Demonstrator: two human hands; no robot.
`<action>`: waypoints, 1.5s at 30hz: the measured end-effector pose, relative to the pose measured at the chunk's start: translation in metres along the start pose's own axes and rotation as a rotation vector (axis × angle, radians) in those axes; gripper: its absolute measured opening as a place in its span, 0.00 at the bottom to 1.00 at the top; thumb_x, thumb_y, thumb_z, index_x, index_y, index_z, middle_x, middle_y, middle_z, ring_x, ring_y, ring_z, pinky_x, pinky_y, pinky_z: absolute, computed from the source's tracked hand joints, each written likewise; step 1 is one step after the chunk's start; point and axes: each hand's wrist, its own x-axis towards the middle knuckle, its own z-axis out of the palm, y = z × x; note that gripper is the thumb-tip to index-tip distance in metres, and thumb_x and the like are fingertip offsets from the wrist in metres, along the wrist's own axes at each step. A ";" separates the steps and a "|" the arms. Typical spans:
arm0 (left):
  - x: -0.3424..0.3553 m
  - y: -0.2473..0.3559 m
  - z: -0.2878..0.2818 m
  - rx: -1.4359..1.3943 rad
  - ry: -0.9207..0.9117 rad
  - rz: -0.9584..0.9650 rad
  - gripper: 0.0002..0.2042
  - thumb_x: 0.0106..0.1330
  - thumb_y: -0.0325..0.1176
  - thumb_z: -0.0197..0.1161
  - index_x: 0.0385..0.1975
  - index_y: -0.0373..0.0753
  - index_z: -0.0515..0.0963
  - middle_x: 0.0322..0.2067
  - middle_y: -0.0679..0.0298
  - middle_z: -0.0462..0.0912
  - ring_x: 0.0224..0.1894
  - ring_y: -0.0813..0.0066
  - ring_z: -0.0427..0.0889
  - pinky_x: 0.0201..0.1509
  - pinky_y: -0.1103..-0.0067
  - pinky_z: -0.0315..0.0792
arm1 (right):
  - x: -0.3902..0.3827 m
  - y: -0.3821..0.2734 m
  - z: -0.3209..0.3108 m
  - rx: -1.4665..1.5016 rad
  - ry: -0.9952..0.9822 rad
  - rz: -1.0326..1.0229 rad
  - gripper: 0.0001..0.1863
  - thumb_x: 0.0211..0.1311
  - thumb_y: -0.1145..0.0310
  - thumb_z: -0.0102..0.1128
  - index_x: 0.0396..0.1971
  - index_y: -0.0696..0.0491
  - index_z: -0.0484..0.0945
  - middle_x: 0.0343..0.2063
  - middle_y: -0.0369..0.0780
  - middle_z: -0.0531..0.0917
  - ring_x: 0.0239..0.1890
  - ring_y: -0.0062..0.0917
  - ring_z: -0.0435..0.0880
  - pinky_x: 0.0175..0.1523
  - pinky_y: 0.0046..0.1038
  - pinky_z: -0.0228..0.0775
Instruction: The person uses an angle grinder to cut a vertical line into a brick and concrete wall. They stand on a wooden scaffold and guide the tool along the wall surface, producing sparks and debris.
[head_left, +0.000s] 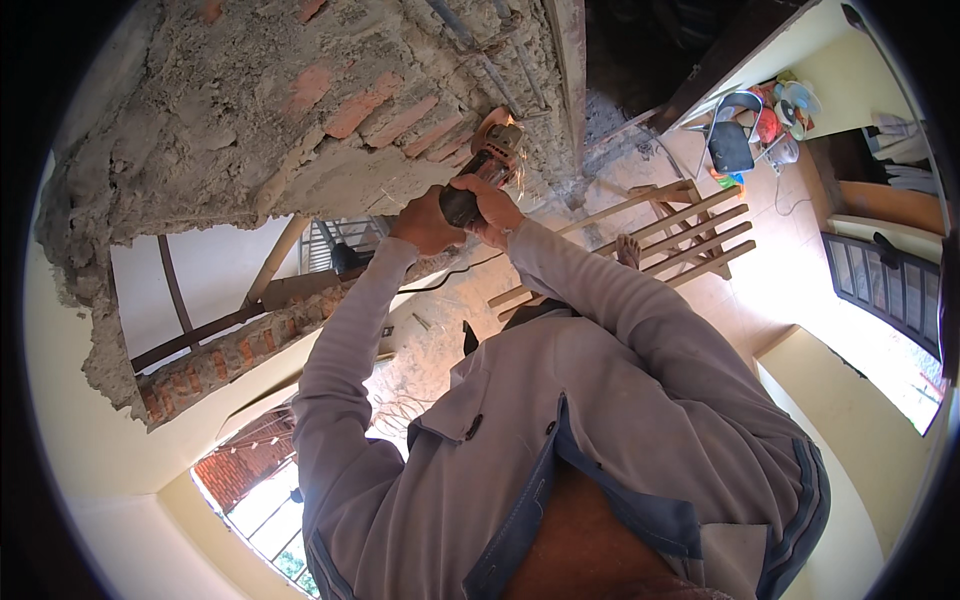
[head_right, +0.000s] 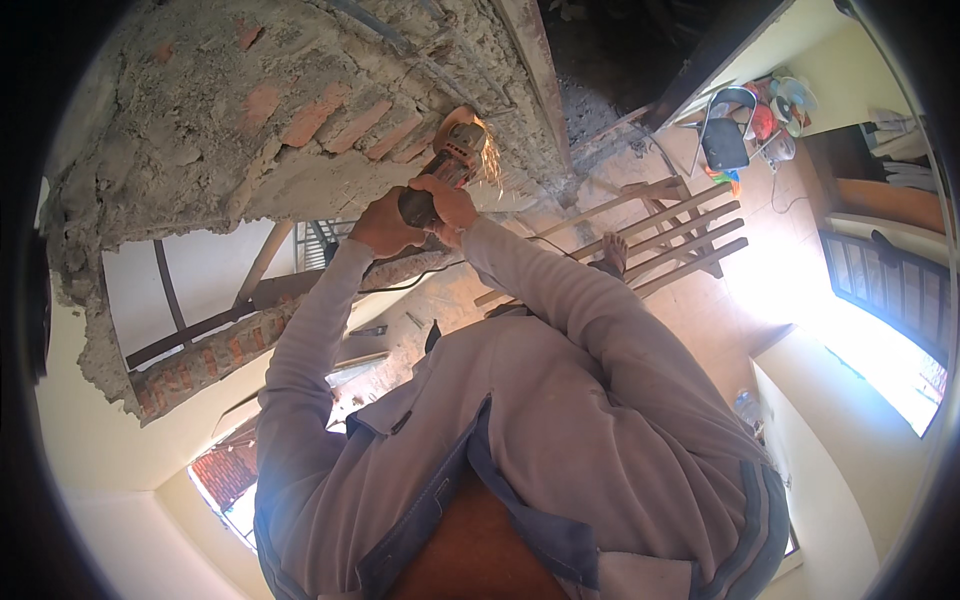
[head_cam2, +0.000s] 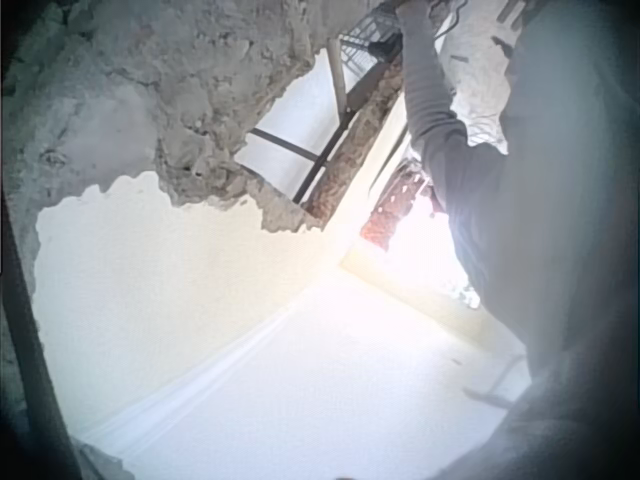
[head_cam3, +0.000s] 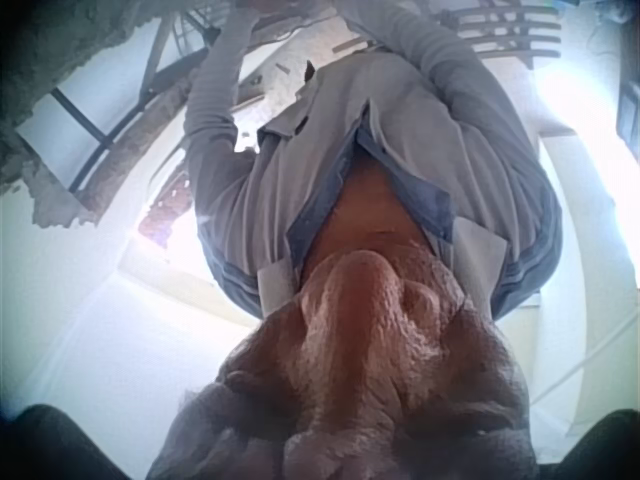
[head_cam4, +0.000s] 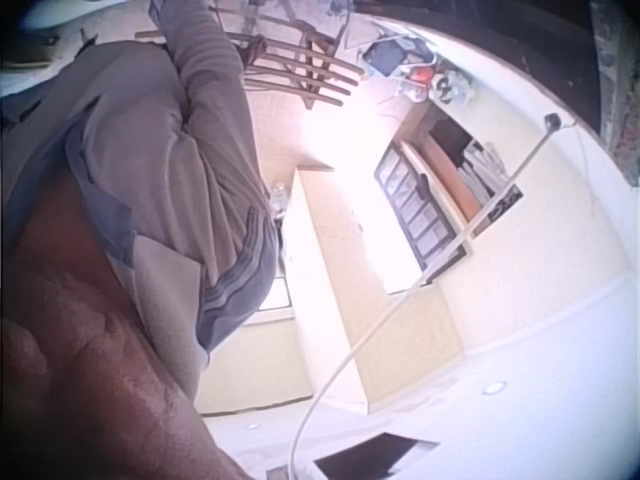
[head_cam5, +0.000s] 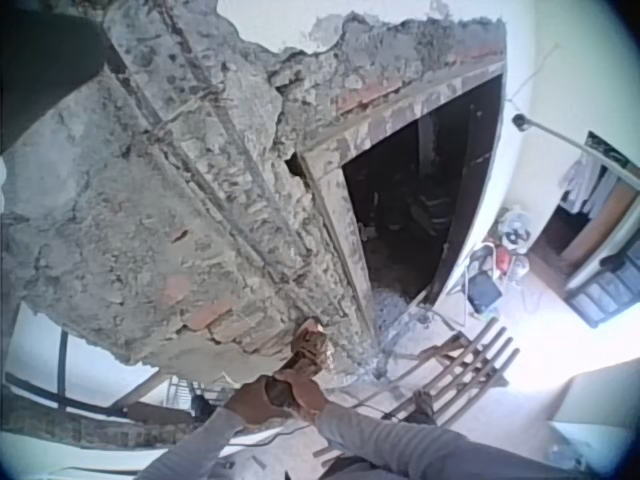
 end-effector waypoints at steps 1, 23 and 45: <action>0.000 0.000 0.000 -0.002 -0.003 -0.002 0.43 0.41 0.38 0.77 0.62 0.35 0.67 0.51 0.47 0.82 0.52 0.52 0.83 0.57 0.67 0.76 | 0.000 0.000 0.000 -0.005 -0.005 0.006 0.17 0.53 0.65 0.73 0.41 0.54 0.79 0.32 0.38 0.85 0.29 0.26 0.87 0.32 0.29 0.82; 0.001 -0.001 0.001 -0.010 -0.005 0.002 0.44 0.40 0.38 0.77 0.63 0.36 0.67 0.50 0.48 0.82 0.52 0.52 0.83 0.57 0.67 0.77 | 0.004 0.001 -0.002 0.002 -0.011 0.010 0.17 0.53 0.65 0.74 0.41 0.53 0.79 0.31 0.37 0.85 0.28 0.26 0.87 0.32 0.29 0.81; -0.002 0.002 -0.004 -0.008 0.007 0.014 0.44 0.40 0.39 0.78 0.62 0.34 0.68 0.50 0.46 0.83 0.52 0.52 0.83 0.56 0.66 0.77 | 0.003 0.001 0.000 0.000 -0.027 0.006 0.16 0.54 0.65 0.73 0.40 0.52 0.79 0.30 0.37 0.85 0.27 0.26 0.86 0.28 0.30 0.78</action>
